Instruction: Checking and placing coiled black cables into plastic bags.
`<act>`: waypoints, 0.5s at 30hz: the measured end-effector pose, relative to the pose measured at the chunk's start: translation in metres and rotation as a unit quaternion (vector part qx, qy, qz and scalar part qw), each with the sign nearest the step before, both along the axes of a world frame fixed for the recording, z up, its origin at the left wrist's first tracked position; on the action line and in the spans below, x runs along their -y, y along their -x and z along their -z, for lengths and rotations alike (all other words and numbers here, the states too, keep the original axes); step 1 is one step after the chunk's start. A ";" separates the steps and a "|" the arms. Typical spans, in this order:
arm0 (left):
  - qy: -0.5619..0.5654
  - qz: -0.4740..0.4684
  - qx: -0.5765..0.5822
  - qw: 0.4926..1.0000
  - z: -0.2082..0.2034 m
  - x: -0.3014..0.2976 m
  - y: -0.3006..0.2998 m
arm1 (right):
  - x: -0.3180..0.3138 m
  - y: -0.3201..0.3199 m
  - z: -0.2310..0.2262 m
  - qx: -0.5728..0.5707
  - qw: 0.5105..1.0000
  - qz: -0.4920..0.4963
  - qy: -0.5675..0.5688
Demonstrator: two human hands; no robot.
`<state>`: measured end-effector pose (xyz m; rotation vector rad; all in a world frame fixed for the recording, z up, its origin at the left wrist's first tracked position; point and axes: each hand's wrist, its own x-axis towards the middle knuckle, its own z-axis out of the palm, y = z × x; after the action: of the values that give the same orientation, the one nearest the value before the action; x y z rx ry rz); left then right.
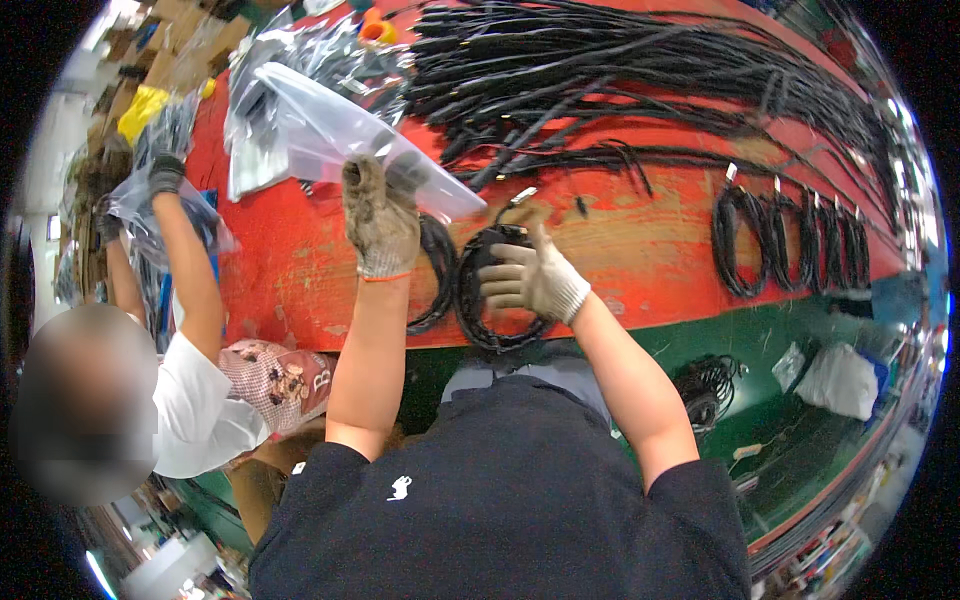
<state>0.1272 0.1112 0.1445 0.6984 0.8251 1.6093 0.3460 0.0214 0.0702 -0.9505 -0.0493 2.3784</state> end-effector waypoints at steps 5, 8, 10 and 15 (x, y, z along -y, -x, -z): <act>-0.009 0.085 0.000 0.996 -0.022 0.069 -0.102 | 0.016 -0.062 -0.010 -0.197 0.964 0.141 -0.109; 0.003 0.099 -0.241 0.965 -0.026 0.119 -0.132 | 0.028 -0.113 -0.006 -0.272 0.917 0.288 -0.054; 0.052 0.153 -0.018 0.987 -0.018 0.144 -0.149 | 0.045 -0.159 0.002 -0.276 0.911 0.303 -0.056; 0.121 0.090 -0.288 0.946 0.086 0.211 -0.186 | 0.098 -0.251 0.061 -0.020 0.920 0.390 -0.036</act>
<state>0.3127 -0.0997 0.0588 1.0525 1.3136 1.1165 0.5967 -0.0767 0.0088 -0.7039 0.2180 1.6381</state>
